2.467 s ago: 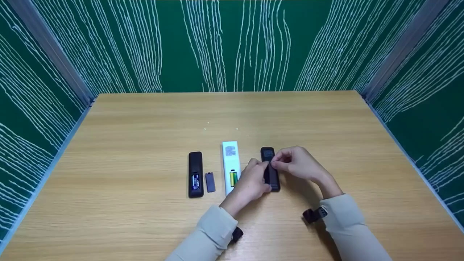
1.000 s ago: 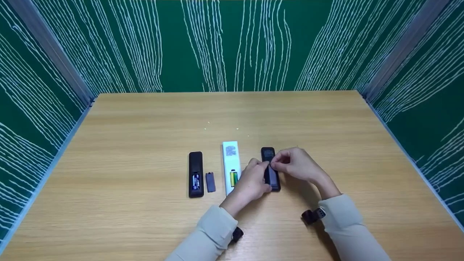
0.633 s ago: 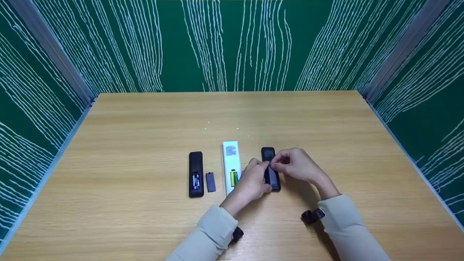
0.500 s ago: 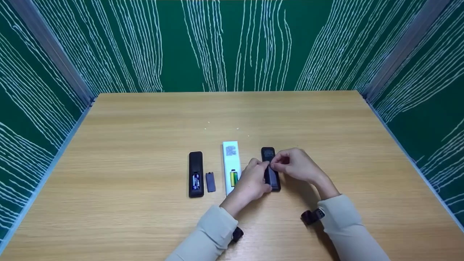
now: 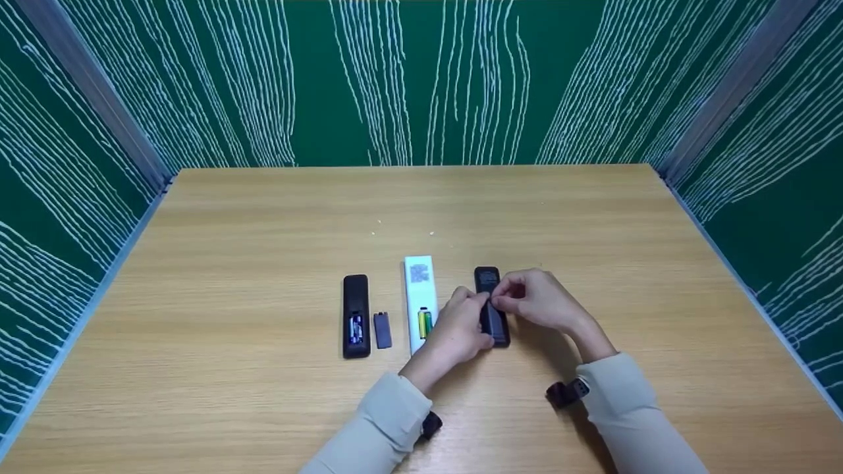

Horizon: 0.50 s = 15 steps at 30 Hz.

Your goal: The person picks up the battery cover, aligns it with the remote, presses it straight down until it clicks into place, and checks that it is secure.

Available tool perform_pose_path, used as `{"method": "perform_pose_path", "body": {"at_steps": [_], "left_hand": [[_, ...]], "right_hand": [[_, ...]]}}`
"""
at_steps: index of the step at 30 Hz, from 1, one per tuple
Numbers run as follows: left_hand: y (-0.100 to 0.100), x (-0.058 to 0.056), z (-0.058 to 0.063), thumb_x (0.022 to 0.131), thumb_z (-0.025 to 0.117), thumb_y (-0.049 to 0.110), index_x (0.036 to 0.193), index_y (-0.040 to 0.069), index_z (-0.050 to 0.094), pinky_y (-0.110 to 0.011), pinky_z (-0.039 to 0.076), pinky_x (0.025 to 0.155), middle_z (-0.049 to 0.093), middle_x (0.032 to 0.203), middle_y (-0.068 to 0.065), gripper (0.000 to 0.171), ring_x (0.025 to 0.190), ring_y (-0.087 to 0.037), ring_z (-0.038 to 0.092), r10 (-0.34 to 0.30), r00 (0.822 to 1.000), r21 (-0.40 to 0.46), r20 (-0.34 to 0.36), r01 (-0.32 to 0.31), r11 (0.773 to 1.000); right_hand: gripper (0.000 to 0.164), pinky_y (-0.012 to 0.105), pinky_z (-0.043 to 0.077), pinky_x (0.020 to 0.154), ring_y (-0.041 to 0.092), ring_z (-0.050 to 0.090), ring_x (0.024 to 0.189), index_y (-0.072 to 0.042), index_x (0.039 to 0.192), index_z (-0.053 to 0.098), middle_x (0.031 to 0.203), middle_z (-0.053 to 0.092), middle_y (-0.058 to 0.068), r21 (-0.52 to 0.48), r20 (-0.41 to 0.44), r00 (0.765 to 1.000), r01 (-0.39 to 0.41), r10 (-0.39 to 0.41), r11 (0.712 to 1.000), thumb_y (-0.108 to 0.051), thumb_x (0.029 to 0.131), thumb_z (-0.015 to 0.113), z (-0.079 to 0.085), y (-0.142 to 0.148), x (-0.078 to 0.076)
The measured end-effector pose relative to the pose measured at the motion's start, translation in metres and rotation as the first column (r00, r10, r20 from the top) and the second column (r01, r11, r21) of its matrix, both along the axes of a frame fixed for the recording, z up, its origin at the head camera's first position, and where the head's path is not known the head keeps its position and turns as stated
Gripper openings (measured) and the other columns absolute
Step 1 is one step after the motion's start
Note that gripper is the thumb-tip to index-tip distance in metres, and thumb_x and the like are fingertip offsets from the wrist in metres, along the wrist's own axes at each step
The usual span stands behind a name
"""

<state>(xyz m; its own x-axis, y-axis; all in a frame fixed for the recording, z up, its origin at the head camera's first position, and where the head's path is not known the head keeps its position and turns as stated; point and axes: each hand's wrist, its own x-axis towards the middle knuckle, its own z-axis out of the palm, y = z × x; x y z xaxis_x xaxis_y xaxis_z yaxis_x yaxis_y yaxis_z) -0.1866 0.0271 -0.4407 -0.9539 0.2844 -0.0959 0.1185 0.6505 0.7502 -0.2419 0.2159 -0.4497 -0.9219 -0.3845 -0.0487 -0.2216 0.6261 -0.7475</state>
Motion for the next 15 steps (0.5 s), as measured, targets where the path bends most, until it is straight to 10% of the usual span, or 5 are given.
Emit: {"method": "perform_pose_path", "body": {"at_steps": [15], "left_hand": [[0.0007,-0.0012,-0.0006,0.082,0.086,-0.003,0.152,-0.001,0.055,-0.033,0.055,0.106,0.056,0.133,-0.013,0.077,0.115,-0.025,0.061,-0.006,1.0,-0.013,0.0,0.006,1.0]], "right_hand": [[0.009,0.02,0.043,0.06,0.013,0.055,0.071,-0.002,0.099,0.072,0.081,0.064,0.002,-0.048,0.059,0.998,-0.001,0.004,0.999,-0.009,0.096,0.075,0.0036,0.0004,0.0016]]}}
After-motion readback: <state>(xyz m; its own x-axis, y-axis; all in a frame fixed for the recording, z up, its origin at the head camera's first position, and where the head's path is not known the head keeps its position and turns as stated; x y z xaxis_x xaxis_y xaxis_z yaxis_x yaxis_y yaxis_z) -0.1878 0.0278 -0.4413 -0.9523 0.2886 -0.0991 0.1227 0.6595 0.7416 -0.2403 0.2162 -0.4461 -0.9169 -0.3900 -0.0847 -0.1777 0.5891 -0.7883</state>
